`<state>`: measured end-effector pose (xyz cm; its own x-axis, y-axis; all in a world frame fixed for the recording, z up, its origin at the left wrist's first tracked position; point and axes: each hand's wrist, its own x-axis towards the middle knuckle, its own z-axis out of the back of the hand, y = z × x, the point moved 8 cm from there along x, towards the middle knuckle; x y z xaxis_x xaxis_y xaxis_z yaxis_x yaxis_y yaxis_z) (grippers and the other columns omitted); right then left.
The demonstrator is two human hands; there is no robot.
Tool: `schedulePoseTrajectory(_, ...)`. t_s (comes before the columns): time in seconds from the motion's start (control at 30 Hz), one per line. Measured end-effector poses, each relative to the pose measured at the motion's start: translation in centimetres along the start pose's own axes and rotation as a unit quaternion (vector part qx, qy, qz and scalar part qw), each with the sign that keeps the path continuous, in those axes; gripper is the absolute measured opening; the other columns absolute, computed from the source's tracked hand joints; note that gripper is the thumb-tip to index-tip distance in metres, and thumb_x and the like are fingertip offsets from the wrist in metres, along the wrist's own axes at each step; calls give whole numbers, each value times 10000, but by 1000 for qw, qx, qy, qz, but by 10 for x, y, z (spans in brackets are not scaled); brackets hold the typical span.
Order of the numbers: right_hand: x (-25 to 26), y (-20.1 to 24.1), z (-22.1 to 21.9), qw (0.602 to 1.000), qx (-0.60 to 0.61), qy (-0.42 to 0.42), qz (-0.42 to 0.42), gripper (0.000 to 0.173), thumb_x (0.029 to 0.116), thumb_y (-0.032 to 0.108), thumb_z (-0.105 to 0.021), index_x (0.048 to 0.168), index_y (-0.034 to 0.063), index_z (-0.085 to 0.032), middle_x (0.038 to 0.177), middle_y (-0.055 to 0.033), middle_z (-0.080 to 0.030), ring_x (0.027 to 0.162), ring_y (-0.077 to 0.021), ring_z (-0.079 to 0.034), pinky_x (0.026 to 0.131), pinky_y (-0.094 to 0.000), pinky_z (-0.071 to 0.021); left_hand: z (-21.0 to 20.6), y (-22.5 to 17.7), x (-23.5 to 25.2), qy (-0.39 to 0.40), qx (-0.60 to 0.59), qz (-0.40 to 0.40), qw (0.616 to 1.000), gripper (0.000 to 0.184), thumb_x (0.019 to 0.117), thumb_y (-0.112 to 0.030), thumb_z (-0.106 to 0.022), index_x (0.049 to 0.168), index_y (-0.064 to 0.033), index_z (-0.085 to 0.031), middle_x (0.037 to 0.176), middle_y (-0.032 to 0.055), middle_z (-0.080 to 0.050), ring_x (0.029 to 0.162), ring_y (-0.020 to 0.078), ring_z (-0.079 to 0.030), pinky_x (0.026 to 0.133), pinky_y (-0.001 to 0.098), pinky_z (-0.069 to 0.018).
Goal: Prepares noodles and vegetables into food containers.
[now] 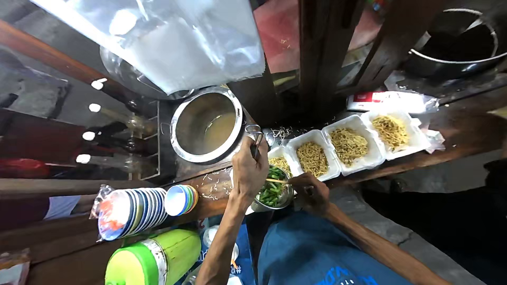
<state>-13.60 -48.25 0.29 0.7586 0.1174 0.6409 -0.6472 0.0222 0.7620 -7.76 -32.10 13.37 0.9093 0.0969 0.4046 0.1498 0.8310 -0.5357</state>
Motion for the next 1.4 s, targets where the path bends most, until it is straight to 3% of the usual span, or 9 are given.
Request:
schedulePoseTrajectory(0.23, -3, -3, 21, 997, 30, -56, -52, 104, 1040, 139, -587, 1131, 91, -597, 1048, -32, -723, 944, -56, -701, 829, -221, -599, -1, 7, -3, 16, 5, 15, 1000, 322, 1070, -247, -506, 836, -29, -534, 558, -28, -409, 455, 20, -389, 452, 179, -353)
schedulePoseTrajectory(0.47, -5, -15, 16, 997, 39, -35, -58, 99, 1024, 103, -593, 1109, 53, -591, 1050, -61, -724, 901, -60, -705, 800, -219, -603, 10, 12, 4, 19, 32, 23, 999, 297, 1057, -221, -501, 830, -31, -532, 560, -18, -415, 456, 41, -397, 453, 202, -357)
schedulePoseTrajectory(0.7, 1, -6, 29, 997, 28, -54, -56, 109, 1052, 183, -584, 1145, 129, -600, 1068, 4, -720, 949, -50, -704, 807, -221, -610, 15, 21, 1, 13, 37, 26, 999, 302, 1057, -217, -500, 821, -32, -531, 555, -19, -414, 457, 41, -403, 451, 204, -356)
schedulePoseTrajectory(0.87, -1, -8, 11, 999, 24, -4, -28, 107, 1051, 152, -562, 1120, 73, -579, 1048, -53, -712, 956, -71, -702, 850, -230, -599, 11, 20, 2, 29, 24, 32, 999, 294, 1056, -212, -503, 819, -40, -523, 556, -27, -403, 457, 28, -394, 453, 191, -351)
schedulePoseTrajectory(1.2, 12, 8, 27, 999, 15, -24, -21, 97, 1055, 175, -574, 1137, 124, -566, 1056, -14, -699, 978, -77, -699, 835, -234, -604, 12, 20, 4, 27, 31, 19, 999, 264, 1037, -187, -524, 829, -24, -536, 552, -13, -417, 452, 44, -403, 449, 199, -358)
schedulePoseTrajectory(1.33, 5, -3, 4, 999, 13, 27, -27, 116, 1054, 150, -547, 1127, 63, -569, 1044, -61, -702, 962, -67, -691, 865, -218, -585, 12, 18, 5, 36, 36, 23, 998, 271, 1046, -206, -516, 835, -37, -538, 548, -21, -416, 449, 43, -403, 447, 201, -354)
schedulePoseTrajectory(1.4, 8, -8, 12, 1000, -4, 11, -25, 104, 1051, 152, -560, 1118, 76, -581, 1045, -49, -711, 965, -66, -692, 857, -221, -587, 13, 18, 4, 38, 39, 25, 998, 291, 1054, -221, -505, 832, -37, -539, 550, -19, -416, 451, 44, -405, 448, 202, -358)
